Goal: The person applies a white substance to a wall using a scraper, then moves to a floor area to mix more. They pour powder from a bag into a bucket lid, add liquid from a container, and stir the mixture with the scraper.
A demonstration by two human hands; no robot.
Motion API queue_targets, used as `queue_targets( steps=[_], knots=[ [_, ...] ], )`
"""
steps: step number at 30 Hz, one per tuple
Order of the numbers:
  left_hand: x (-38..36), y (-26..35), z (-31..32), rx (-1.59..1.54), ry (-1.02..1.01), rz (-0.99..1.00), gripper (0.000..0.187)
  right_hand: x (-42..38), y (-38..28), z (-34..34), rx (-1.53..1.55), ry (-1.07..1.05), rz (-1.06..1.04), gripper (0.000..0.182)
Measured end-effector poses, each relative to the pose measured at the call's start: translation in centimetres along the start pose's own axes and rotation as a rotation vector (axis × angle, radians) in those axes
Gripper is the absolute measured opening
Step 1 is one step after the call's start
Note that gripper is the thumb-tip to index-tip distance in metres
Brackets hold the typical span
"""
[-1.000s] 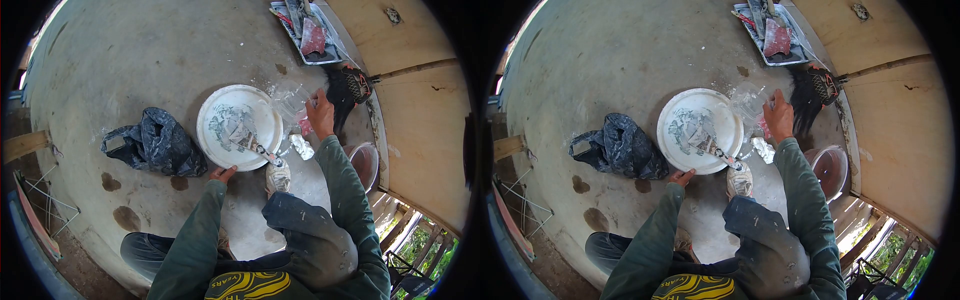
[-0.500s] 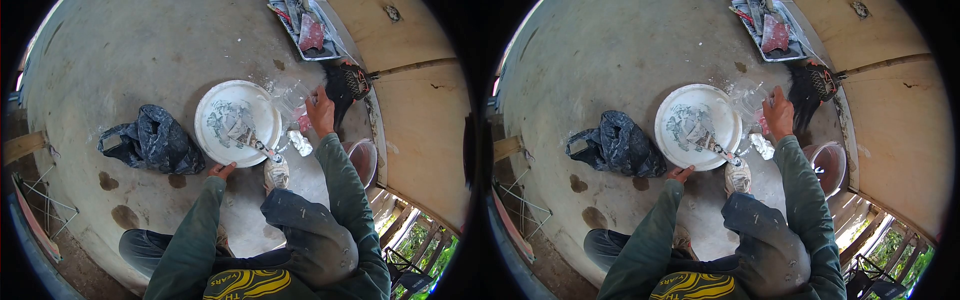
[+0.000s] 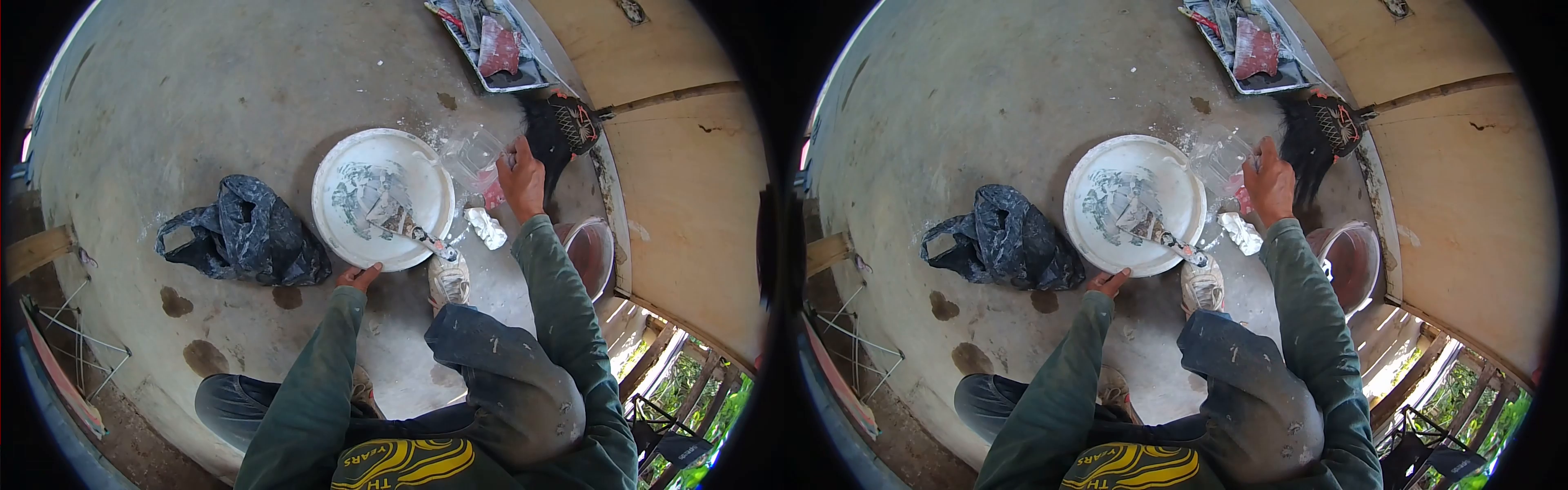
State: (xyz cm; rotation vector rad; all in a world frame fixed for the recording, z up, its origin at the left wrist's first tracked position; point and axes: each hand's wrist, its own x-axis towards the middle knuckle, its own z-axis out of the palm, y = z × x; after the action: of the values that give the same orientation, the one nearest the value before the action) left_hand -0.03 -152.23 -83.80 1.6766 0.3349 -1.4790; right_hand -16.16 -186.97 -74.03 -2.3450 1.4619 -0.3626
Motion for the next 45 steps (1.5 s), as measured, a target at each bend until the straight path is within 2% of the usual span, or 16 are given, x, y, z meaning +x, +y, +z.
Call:
queue_targets(
  steps=[4,9,12,15,21,22,25,27,30,31,33,35,36,38,40,45],
  knots=[
    [0.3,-0.3,0.3,-0.027,0.022,0.069,0.039,-0.2,-0.1,-0.4,0.072,0.018,0.033,0.024],
    [0.3,-0.6,0.0,-0.021,0.037,0.068,0.040,-1.5,1.0,-2.2,0.176,0.050,0.172,0.019],
    [0.2,0.0,-0.2,0.064,0.077,0.029,0.038,-3.5,1.1,-6.0,0.722,0.037,0.467,0.013],
    [-0.2,0.6,0.0,0.097,0.025,0.019,0.038,-6.9,2.5,-10.4,0.796,0.224,0.573,0.014],
    [-0.3,1.2,0.1,0.092,0.086,-0.020,0.040,-16.0,9.6,-17.6,0.586,0.548,0.746,0.011],
    [-0.3,1.2,0.3,0.123,0.101,-0.035,0.041,-18.4,13.3,-17.6,0.505,0.575,0.748,0.012],
    [-0.6,1.5,0.3,0.148,0.133,-0.032,0.042,-23.2,19.2,-17.2,0.307,0.500,0.798,0.013],
    [-0.4,1.2,0.3,0.146,0.131,-0.017,0.042,-25.8,24.0,-16.0,0.330,0.476,0.784,0.012],
    [0.0,0.4,0.4,0.079,0.081,0.081,0.042,-24.4,22.8,-16.1,-0.035,0.238,0.917,0.014],
    [-0.2,0.6,0.5,0.080,0.093,0.083,0.042,-23.1,20.8,-16.1,-0.026,0.229,0.916,0.014],
    [-0.7,1.3,0.7,0.121,0.081,-0.025,0.047,-19.8,15.3,-15.3,-0.532,0.367,0.389,0.020],
    [-1.6,2.2,1.5,0.095,0.090,-0.010,0.047,-16.0,7.4,-13.1,-0.267,0.245,0.382,0.025],
    [-1.9,2.3,1.9,0.076,0.087,0.002,0.048,-15.5,5.8,-10.7,-0.280,0.157,0.143,0.028],
    [-2.1,2.0,2.5,0.039,0.104,0.081,0.045,-14.4,1.4,-5.8,-0.200,-0.104,-0.077,0.036],
    [-2.1,1.5,3.0,-0.009,0.135,0.166,0.044,-12.9,-2.4,-2.5,-0.063,-0.394,-0.196,0.051],
    [-1.0,-0.6,3.3,-0.018,0.169,-0.030,0.051,-12.9,-3.4,2.7,-0.067,-0.564,-0.338,0.056]
  ],
)
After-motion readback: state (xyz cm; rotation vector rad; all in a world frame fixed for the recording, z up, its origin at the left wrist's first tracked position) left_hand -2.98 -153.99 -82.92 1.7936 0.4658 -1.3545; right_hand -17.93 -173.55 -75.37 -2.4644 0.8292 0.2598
